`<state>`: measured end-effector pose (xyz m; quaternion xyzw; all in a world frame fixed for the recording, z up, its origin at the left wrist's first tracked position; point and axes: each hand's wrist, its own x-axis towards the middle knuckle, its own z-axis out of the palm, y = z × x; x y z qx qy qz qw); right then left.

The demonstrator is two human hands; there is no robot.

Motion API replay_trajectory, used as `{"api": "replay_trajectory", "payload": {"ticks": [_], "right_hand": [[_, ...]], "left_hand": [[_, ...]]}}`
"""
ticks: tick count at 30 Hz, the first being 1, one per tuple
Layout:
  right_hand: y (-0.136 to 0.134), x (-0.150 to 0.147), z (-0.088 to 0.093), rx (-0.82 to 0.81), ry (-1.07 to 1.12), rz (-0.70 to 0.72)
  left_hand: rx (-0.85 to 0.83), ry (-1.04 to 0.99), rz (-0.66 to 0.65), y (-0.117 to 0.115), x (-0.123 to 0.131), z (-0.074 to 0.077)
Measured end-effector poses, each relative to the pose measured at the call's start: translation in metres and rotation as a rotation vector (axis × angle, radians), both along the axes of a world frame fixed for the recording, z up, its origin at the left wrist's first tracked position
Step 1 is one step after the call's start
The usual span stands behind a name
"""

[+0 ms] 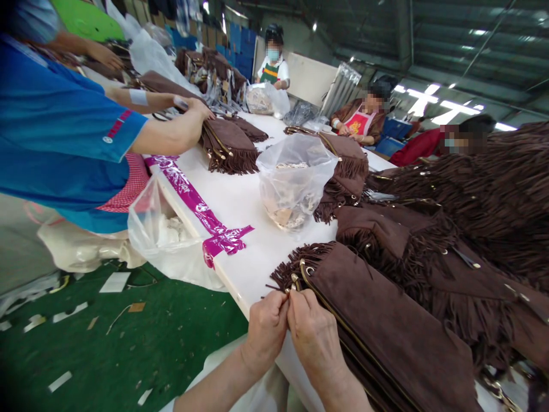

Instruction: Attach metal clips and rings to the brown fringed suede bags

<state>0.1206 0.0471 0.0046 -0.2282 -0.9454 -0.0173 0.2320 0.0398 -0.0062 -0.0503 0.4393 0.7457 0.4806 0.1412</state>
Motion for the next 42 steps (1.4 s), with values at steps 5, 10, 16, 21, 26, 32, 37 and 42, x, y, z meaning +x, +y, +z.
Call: {"api": "replay_trajectory", "payload": {"ticks": [5,10,16,21,26,32,37,42], "right_hand": [[0.001,-0.001,0.001,-0.126,0.036,-0.031],[0.003,-0.002,-0.002,-0.265,0.174,-0.069],[0.008,0.001,0.007,-0.572,0.157,0.006],[0.016,0.000,0.021,-0.730,0.013,-0.001],[0.023,-0.002,0.027,-0.803,-0.115,0.036],[0.023,-0.001,0.022,-0.830,-0.053,0.045],[0.022,-0.001,0.021,-0.801,-0.054,0.048],[0.022,-0.002,0.027,-0.658,-0.168,0.122]], "left_hand": [[0.116,0.133,0.018,-0.001,0.000,-0.003],[0.150,0.067,-0.007,-0.003,-0.001,-0.001],[0.136,-0.034,-0.102,-0.007,-0.003,0.001],[0.201,-0.127,-0.207,-0.008,-0.010,-0.003],[0.224,-0.208,-0.334,-0.009,-0.021,-0.004],[0.197,-0.242,-0.396,-0.009,-0.027,-0.002],[0.194,-0.223,-0.411,-0.008,-0.028,-0.004],[0.226,-0.185,-0.448,-0.007,-0.031,-0.005]]}}
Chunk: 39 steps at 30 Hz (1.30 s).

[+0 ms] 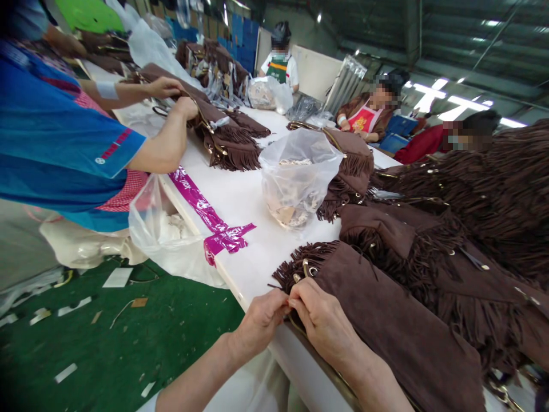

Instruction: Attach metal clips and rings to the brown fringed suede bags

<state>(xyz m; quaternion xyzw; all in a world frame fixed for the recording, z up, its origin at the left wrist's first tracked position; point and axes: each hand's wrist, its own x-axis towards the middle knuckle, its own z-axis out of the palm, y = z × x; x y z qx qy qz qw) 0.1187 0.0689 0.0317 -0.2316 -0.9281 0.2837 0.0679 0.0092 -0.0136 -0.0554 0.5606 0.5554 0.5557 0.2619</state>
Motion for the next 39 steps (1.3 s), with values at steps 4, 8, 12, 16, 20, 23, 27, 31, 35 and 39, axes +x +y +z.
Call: {"api": "replay_trajectory", "payload": {"ticks": [4,8,12,16,20,23,27,31,35,39], "right_hand": [[-0.003,0.000,0.001,0.135,-0.118,0.036],[-0.007,0.000,-0.002,0.238,-0.125,0.042],[-0.010,0.006,-0.009,0.315,-0.039,0.047],[-0.015,0.014,-0.017,0.333,0.072,-0.089],[-0.023,0.012,-0.024,0.284,0.169,-0.207],[-0.027,0.007,-0.029,0.297,0.147,-0.181],[-0.024,0.006,-0.036,0.350,-0.002,-0.154],[-0.020,0.006,-0.041,0.361,0.000,-0.168],[-0.020,0.007,-0.043,0.323,0.147,-0.181],[-0.024,0.007,-0.043,0.372,0.177,-0.172]], "left_hand": [[0.005,-0.007,-0.010,0.000,-0.001,0.001],[-0.045,-0.086,-0.018,0.000,-0.001,0.001],[-0.155,-0.279,-0.014,0.000,0.000,0.002],[-0.242,-0.537,-0.002,-0.001,0.005,0.005],[-0.236,-0.581,0.049,-0.004,0.010,0.005],[-0.235,-0.642,0.049,-0.007,0.009,0.004],[-0.271,-0.755,0.069,-0.009,0.005,0.003],[-0.311,-0.837,0.087,-0.009,0.003,0.005],[-0.340,-0.906,0.099,-0.009,0.003,0.007],[-0.351,-1.011,0.119,-0.010,0.005,0.007]]}}
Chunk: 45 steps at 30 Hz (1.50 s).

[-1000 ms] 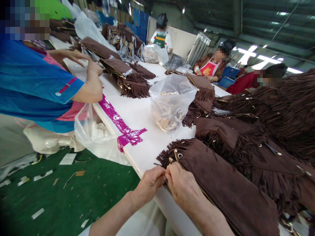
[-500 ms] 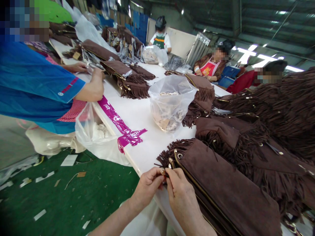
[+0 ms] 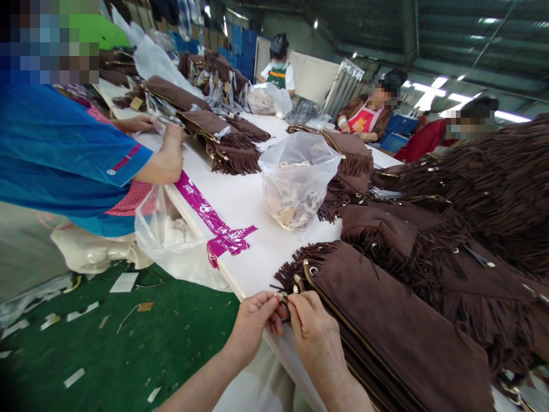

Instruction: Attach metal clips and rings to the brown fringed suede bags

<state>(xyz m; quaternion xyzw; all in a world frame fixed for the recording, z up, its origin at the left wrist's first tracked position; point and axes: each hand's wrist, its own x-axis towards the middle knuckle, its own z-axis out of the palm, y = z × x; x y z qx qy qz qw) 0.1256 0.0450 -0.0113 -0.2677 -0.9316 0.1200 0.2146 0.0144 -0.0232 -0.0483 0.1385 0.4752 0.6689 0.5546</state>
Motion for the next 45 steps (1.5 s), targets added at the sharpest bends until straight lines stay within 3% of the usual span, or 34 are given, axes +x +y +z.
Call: {"api": "replay_trajectory", "payload": {"ticks": [5,10,18,25,32,40,45], "right_hand": [[-0.004,-0.004,0.001,0.164,-0.060,0.035],[0.001,-0.008,0.006,0.395,-0.158,0.208],[0.012,-0.018,0.024,0.518,-0.442,0.378],[0.022,-0.029,0.032,0.674,-0.516,0.559],[0.036,-0.026,0.022,0.534,-0.452,0.595],[0.038,-0.021,0.020,0.385,-0.364,0.515],[0.041,-0.025,0.015,0.289,-0.337,0.430]], "left_hand": [[-0.013,-0.054,-0.004,-0.001,0.000,0.004],[-0.054,-0.013,-0.034,0.003,-0.003,0.013],[-0.108,0.043,-0.119,0.012,-0.012,0.016],[-0.136,0.023,-0.167,0.019,-0.016,0.018],[-0.111,-0.004,-0.194,0.018,-0.021,0.017],[-0.136,0.020,-0.110,0.020,-0.011,0.016],[-0.140,0.015,-0.124,0.022,-0.008,0.014]]}}
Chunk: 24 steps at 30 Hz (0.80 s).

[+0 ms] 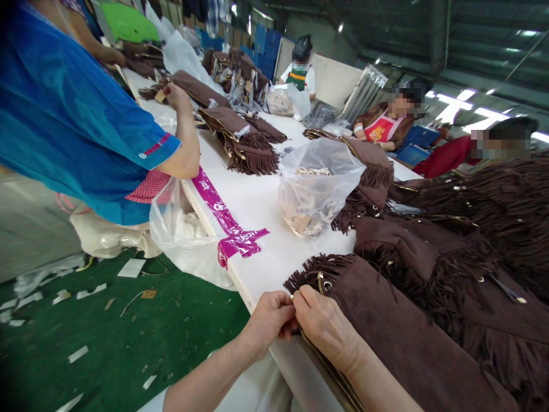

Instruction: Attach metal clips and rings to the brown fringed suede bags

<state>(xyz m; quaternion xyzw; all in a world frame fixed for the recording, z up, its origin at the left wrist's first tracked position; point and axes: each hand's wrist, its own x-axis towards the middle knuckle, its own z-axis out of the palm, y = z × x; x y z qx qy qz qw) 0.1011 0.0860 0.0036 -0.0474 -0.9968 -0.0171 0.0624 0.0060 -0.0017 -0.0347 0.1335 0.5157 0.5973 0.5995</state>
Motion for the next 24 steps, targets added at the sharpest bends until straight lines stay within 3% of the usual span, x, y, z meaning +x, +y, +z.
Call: {"api": "replay_trajectory", "payload": {"ticks": [8,16,20,24], "right_hand": [[0.004,-0.005,0.005,-0.209,0.057,-0.154],[0.001,0.006,0.015,-0.402,0.022,-0.161],[-0.002,0.006,0.016,-0.381,-0.046,-0.129],[-0.006,0.004,0.017,-0.239,-0.105,-0.053]], "left_hand": [[0.028,-0.042,0.010,-0.005,-0.001,-0.003],[0.063,-0.103,0.034,-0.009,0.001,-0.005],[0.056,-0.097,0.034,-0.009,0.001,-0.004],[0.045,-0.093,0.023,-0.008,0.000,-0.003]]}}
